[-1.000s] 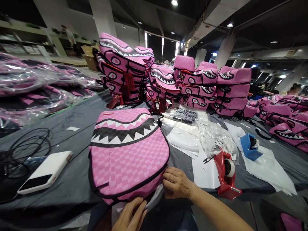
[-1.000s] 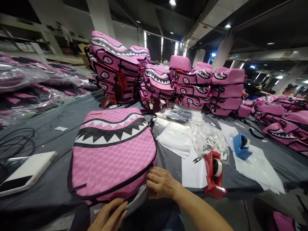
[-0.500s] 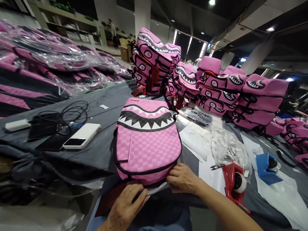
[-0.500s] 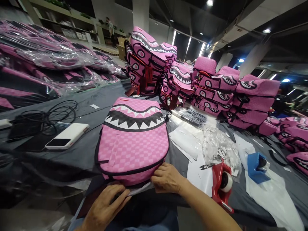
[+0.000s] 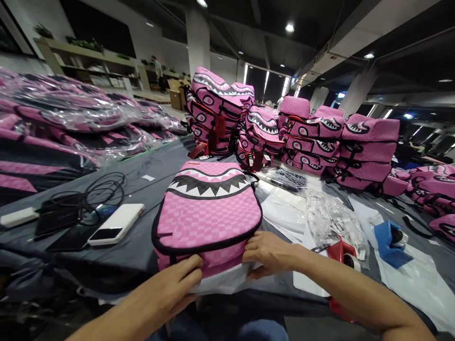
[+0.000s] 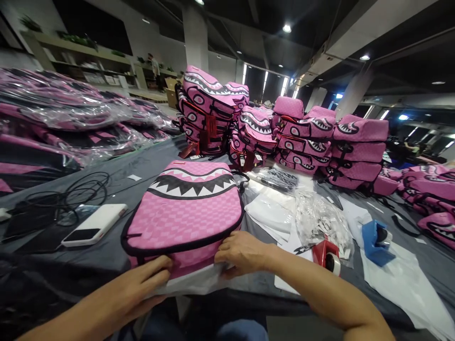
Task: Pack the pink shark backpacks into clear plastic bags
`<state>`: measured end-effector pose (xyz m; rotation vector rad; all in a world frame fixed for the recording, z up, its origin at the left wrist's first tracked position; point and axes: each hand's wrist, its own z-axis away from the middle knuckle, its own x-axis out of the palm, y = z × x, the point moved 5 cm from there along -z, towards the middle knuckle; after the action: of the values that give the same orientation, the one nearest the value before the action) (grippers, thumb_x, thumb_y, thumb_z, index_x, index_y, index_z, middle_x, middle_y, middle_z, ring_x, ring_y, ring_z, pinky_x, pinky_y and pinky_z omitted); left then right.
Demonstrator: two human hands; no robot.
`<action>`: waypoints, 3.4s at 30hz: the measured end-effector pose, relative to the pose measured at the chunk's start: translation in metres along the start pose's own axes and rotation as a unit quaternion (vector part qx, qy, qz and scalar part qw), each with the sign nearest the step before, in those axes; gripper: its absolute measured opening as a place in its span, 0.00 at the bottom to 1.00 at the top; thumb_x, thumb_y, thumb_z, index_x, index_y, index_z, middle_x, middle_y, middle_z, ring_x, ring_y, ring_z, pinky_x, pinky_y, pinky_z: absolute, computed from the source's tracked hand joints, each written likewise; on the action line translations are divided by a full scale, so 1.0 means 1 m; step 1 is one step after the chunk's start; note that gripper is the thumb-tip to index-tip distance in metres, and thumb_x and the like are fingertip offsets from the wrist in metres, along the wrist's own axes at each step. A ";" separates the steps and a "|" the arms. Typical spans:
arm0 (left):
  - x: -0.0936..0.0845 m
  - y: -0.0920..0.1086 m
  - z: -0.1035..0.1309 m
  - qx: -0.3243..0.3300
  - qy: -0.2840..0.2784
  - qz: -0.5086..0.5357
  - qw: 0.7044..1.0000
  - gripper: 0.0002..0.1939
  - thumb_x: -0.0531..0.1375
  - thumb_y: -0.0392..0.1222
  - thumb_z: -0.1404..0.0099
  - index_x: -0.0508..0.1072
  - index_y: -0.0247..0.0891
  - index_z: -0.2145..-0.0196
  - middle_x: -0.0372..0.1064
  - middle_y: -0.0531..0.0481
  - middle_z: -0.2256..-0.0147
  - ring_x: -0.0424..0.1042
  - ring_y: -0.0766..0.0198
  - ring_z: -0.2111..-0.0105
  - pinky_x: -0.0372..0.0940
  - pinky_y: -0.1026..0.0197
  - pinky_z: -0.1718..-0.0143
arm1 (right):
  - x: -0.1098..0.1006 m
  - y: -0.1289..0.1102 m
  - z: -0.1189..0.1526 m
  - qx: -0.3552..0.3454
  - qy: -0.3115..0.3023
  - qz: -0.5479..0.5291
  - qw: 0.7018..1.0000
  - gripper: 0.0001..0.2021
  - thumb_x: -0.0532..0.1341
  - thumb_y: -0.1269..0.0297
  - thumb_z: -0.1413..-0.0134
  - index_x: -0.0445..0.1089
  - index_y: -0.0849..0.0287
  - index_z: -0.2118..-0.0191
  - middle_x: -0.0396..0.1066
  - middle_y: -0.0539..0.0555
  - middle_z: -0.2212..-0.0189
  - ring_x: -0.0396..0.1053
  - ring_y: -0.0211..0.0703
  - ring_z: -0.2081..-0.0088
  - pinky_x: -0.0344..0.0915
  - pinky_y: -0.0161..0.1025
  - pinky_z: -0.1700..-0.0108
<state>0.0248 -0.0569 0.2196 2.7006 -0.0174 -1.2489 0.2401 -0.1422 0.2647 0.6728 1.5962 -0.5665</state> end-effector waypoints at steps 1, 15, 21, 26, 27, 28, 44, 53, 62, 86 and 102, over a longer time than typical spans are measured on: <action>-0.014 0.000 -0.011 0.016 -0.020 0.004 1.000 0.12 0.52 0.48 0.26 0.74 0.46 0.56 0.76 0.48 0.55 0.79 0.64 0.61 0.72 0.70 0.62 | -0.016 0.000 -0.006 0.002 0.021 0.002 1.000 0.09 0.65 0.56 0.39 0.69 0.55 0.63 0.75 0.49 0.69 0.69 0.42 0.65 0.57 0.41 0.62; -0.039 0.017 -0.046 0.006 0.165 -0.178 0.970 0.19 0.45 0.23 0.37 0.70 0.36 0.58 0.71 0.40 0.50 0.73 0.59 0.51 0.71 0.59 0.49 | -0.049 -0.016 -0.015 0.019 0.281 0.123 0.952 0.18 0.44 0.59 0.26 0.61 0.57 0.68 0.62 0.49 0.76 0.56 0.42 0.74 0.51 0.41 0.67; -0.028 0.012 -0.028 -0.036 -0.046 -0.037 0.998 0.25 0.54 0.31 0.34 0.69 0.45 0.41 0.74 0.50 0.48 0.75 0.61 0.50 0.70 0.62 0.46 | -0.041 -0.018 -0.007 0.041 0.348 0.156 0.924 0.23 0.38 0.64 0.26 0.60 0.56 0.72 0.59 0.50 0.79 0.54 0.42 0.75 0.49 0.42 0.68; -0.051 0.011 -0.025 0.043 0.000 0.043 0.998 0.31 0.50 0.25 0.31 0.58 0.45 0.34 0.76 0.49 0.53 0.76 0.66 0.57 0.71 0.68 0.53 | -0.028 -0.028 -0.009 0.002 0.253 0.143 0.957 0.19 0.51 0.53 0.29 0.64 0.58 0.70 0.63 0.49 0.77 0.56 0.41 0.74 0.49 0.42 0.69; -0.052 0.014 -0.025 0.074 0.014 0.038 0.996 0.31 0.49 0.25 0.31 0.57 0.43 0.34 0.76 0.48 0.53 0.76 0.65 0.57 0.71 0.67 0.54 | -0.027 -0.029 -0.008 -0.009 0.237 0.145 0.961 0.16 0.53 0.58 0.29 0.65 0.59 0.69 0.64 0.50 0.76 0.57 0.41 0.73 0.50 0.42 0.69; -0.051 0.018 -0.026 0.099 0.032 0.022 0.994 0.30 0.49 0.25 0.30 0.57 0.41 0.34 0.76 0.46 0.54 0.75 0.64 0.57 0.71 0.66 0.54 | -0.026 -0.029 -0.006 -0.021 0.229 0.144 0.963 0.14 0.52 0.63 0.29 0.66 0.59 0.68 0.66 0.50 0.75 0.58 0.41 0.72 0.51 0.42 0.68; -0.041 0.024 -0.019 0.149 0.056 -0.095 0.983 0.26 0.49 0.22 0.38 0.70 0.36 0.46 0.77 0.46 0.57 0.74 0.63 0.55 0.70 0.63 0.50 | -0.014 -0.027 -0.007 0.008 0.306 0.157 0.939 0.15 0.49 0.63 0.31 0.63 0.56 0.71 0.61 0.50 0.78 0.55 0.42 0.74 0.50 0.43 0.69; -0.013 0.032 -0.007 0.069 0.201 -0.134 0.968 0.14 0.53 0.21 0.32 0.70 0.30 0.53 0.77 0.46 0.59 0.73 0.60 0.50 0.66 0.57 0.45 | 0.008 -0.027 0.001 0.012 0.367 0.161 0.916 0.15 0.48 0.76 0.34 0.64 0.59 0.71 0.61 0.49 0.78 0.55 0.40 0.74 0.51 0.41 0.68; 0.043 0.051 0.030 -0.046 0.128 -0.059 0.989 0.13 0.52 0.34 0.26 0.74 0.39 0.65 0.76 0.48 0.52 0.71 0.63 0.52 0.69 0.62 0.50 | 0.088 -0.029 0.037 0.090 0.331 0.153 0.927 0.09 0.53 0.77 0.42 0.66 0.56 0.66 0.65 0.49 0.77 0.62 0.42 0.72 0.61 0.41 0.64; 0.084 0.048 0.011 0.020 -0.111 -0.195 0.974 0.28 0.51 0.21 0.42 0.69 0.33 0.45 0.77 0.44 0.58 0.75 0.57 0.59 0.68 0.55 0.55 | 0.062 -0.038 0.043 0.092 0.128 0.085 0.984 0.04 0.56 0.73 0.31 0.68 0.60 0.56 0.76 0.54 0.55 0.69 0.41 0.52 0.62 0.40 0.53; 0.055 0.025 -0.019 -0.019 -0.282 0.143 0.948 0.11 0.50 0.27 0.33 0.68 0.40 0.62 0.73 0.56 0.64 0.70 0.67 0.73 0.54 0.65 0.75 | 0.035 -0.020 0.012 -0.013 -0.074 0.106 0.991 0.07 0.65 0.61 0.35 0.69 0.56 0.64 0.71 0.47 0.67 0.64 0.39 0.65 0.55 0.40 0.67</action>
<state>0.0765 -0.0827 0.1942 2.1133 -0.4315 -1.8349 0.2314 -0.1613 0.2283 0.7534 1.3721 -0.4267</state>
